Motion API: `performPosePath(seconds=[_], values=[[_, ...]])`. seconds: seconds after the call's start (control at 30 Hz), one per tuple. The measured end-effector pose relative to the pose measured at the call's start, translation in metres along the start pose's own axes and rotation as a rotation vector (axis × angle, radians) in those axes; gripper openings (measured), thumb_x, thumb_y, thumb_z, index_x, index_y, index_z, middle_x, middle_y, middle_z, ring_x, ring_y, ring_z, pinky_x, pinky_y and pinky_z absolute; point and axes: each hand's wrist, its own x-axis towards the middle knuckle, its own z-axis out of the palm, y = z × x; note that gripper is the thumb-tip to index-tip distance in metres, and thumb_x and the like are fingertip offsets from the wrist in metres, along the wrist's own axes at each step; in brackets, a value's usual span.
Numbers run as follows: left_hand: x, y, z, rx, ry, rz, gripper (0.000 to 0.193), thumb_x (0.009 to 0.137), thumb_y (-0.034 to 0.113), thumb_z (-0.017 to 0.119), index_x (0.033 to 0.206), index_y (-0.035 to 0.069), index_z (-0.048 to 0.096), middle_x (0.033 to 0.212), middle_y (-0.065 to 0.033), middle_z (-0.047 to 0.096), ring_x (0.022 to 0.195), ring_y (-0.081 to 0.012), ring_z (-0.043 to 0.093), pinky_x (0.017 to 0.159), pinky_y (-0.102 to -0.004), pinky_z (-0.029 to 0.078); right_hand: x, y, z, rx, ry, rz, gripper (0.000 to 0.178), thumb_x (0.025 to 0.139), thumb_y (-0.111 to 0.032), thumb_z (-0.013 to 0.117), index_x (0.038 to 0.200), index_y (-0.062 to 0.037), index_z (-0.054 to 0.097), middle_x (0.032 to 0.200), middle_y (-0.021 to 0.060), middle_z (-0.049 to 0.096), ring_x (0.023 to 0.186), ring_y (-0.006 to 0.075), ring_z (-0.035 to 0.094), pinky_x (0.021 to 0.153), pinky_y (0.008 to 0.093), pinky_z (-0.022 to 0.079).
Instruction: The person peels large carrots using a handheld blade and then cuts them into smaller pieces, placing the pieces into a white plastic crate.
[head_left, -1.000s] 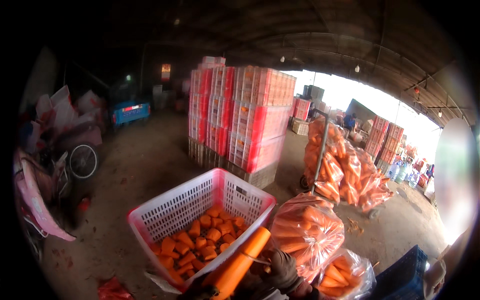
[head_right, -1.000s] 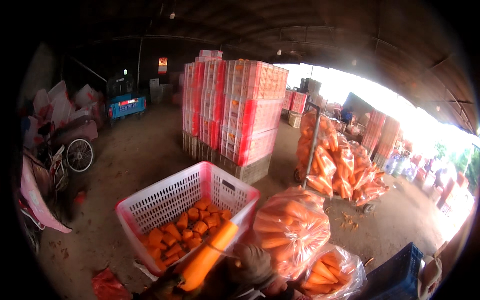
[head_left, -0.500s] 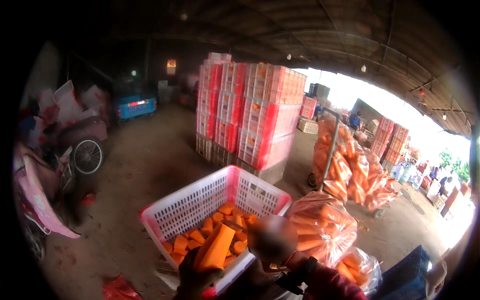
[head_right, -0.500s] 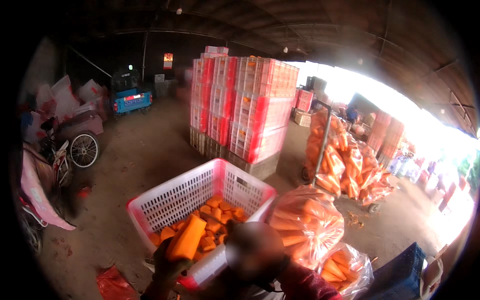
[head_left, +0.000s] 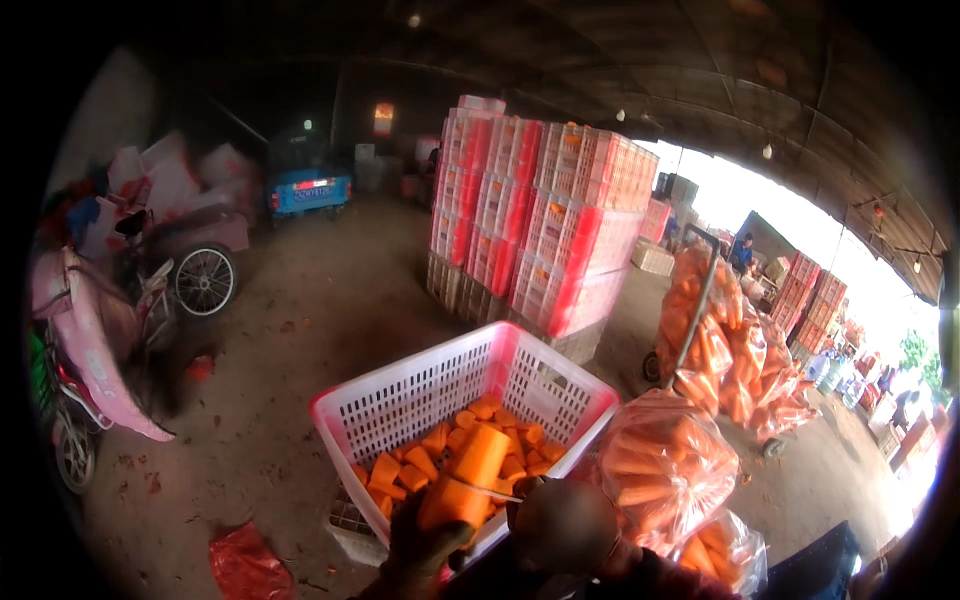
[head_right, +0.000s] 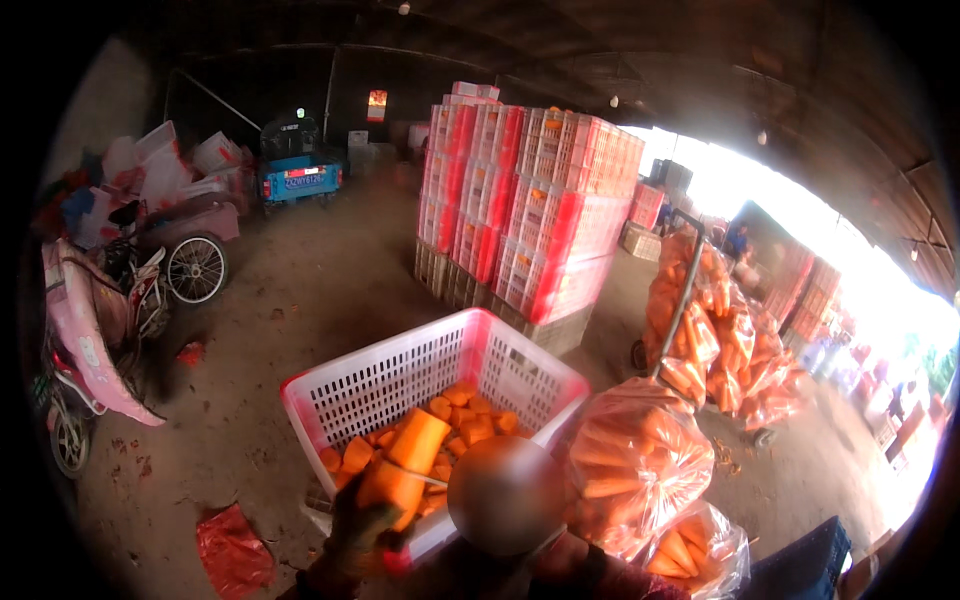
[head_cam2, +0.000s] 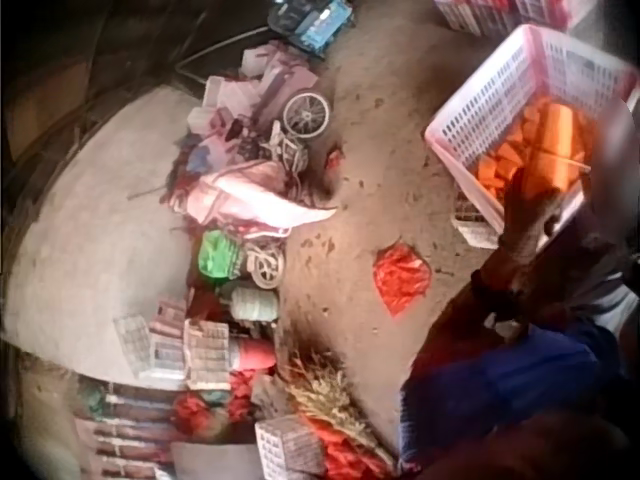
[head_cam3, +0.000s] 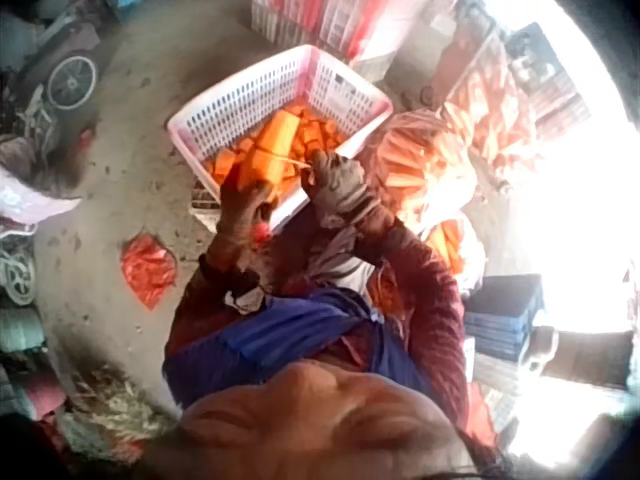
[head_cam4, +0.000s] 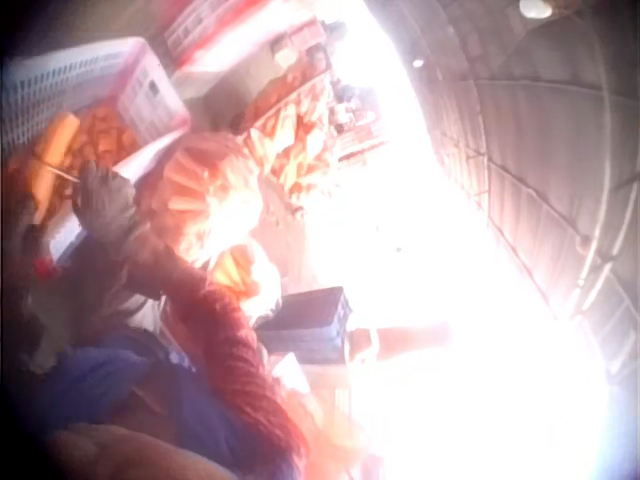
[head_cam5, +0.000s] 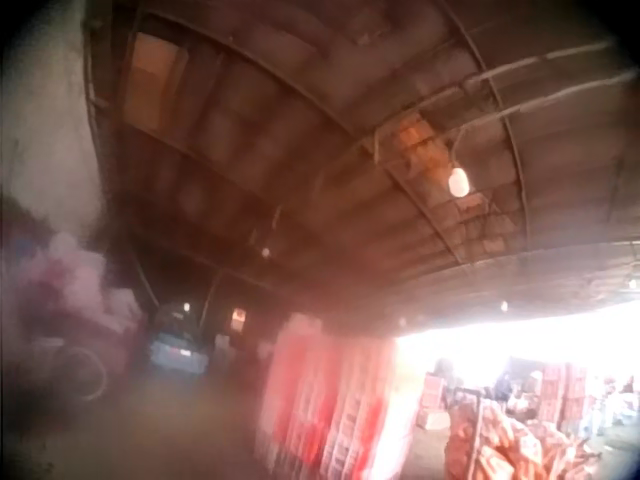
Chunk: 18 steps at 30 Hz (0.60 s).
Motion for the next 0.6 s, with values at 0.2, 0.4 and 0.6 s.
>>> performPosePath(seconds=[0.2, 0.4, 0.6], values=[[0.004, -0.011, -0.015, -0.062, -0.029, -0.064, 0.056, 0.066, 0.026, 0.07, 0.107, -0.006, 0.05, 0.079, -0.0129, 0.059, 0.05, -0.0174, 0.053, 0.04, -0.0257, 0.041, 0.006, -0.019, -0.013, -0.136, -0.134, -0.302, 0.018, 0.077, -0.022, 0.063, 0.076, -0.005, 0.057, 0.061, 0.0052, 0.052, 0.049, 0.0205, 0.05, 0.043, 0.0316, 0.041], [0.005, -0.008, -0.006, 0.078, 0.049, 0.049, 0.036, 0.072, 0.023, 0.059, 0.095, -0.004, 0.054, 0.058, -0.0064, 0.056, 0.038, -0.0109, 0.044, 0.035, -0.0222, 0.035, 0.04, 0.002, 0.025, 1.118, -0.336, -0.6, 0.019, 0.074, -0.018, 0.065, 0.064, -0.0079, 0.053, 0.051, 0.0006, 0.046, 0.039, 0.0168, 0.043, 0.036, 0.0297, 0.036], [0.013, -0.009, -0.007, -0.115, 0.081, 0.044, 0.042, 0.071, 0.023, 0.062, 0.103, -0.003, 0.053, 0.071, -0.0112, 0.06, 0.048, -0.0142, 0.053, 0.039, -0.0228, 0.041, 0.068, -0.003, 0.01, 2.049, -1.021, -0.359, 0.022, 0.071, -0.014, 0.065, 0.055, -0.0096, 0.05, 0.046, -0.0008, 0.043, 0.038, 0.0149, 0.042, 0.035, 0.028, 0.035]])
